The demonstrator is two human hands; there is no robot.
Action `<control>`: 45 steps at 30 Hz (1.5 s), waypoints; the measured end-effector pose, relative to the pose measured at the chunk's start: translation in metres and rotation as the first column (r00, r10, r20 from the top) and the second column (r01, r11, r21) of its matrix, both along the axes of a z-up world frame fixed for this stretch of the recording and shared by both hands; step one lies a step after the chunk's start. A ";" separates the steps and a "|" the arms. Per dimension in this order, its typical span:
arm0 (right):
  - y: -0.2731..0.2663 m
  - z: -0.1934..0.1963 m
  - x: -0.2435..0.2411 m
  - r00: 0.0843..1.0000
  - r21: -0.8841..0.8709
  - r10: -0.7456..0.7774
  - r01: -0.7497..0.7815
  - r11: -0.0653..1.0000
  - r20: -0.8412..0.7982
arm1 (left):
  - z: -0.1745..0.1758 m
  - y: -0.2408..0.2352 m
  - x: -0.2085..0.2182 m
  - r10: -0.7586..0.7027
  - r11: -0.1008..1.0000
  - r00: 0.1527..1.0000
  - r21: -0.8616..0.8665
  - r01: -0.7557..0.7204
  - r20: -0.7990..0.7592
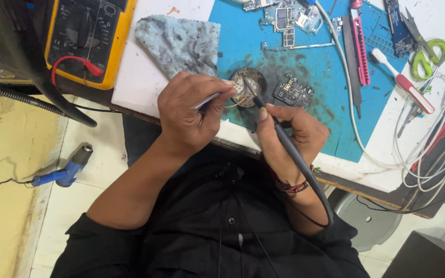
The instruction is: The person uses a soldering iron and tweezers to work on a small circuit board, applying flux and solder to specific points. They also use a toothbrush to clean the board and a multimeter to test connections.
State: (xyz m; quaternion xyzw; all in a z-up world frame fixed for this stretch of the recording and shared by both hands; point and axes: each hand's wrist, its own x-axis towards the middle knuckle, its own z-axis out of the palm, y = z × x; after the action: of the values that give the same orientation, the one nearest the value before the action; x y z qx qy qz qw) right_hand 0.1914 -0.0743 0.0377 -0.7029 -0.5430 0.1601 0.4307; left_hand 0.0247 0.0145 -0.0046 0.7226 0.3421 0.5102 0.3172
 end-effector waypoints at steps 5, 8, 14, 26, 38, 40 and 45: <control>0.001 0.003 -0.001 1.000 -0.039 -0.024 0.024 0.999 0.005 | -0.001 0.001 0.000 -0.010 1.000 1.000 0.005 0.010 0.001; 0.001 0.004 -0.003 1.000 -0.005 -0.017 0.018 1.000 0.021 | -0.001 0.000 -0.001 -0.006 1.000 1.000 0.004 0.006 -0.004; 0.002 0.006 -0.001 0.998 -0.033 -0.010 0.012 0.999 0.056 | -0.002 -0.001 -0.001 0.001 1.000 1.000 0.009 -0.001 -0.008; 0.002 0.004 0.000 0.996 -0.025 0.014 -0.011 1.000 0.088 | -0.002 0.000 -0.001 -0.005 1.000 1.000 0.021 0.005 -0.017; 0.002 0.011 -0.001 0.990 -0.010 0.037 -0.036 0.999 0.136 | -0.001 0.000 0.000 0.006 1.000 1.000 0.020 -0.005 -0.017; 0.002 0.010 -0.003 0.988 0.007 0.048 -0.050 0.999 0.149 | 0.000 -0.001 -0.001 0.007 1.000 1.000 0.021 -0.006 -0.023; 0.001 0.010 -0.004 0.987 0.000 0.029 -0.029 1.000 0.157 | 0.000 -0.001 -0.001 0.010 1.000 1.000 0.024 -0.009 -0.020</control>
State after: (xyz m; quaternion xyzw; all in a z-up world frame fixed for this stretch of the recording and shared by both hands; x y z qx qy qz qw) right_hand 0.1871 -0.0731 0.0477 -0.7049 -0.5856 0.1099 0.3848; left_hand 0.0237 0.0138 -0.0041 0.7297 0.3426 0.5084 0.3027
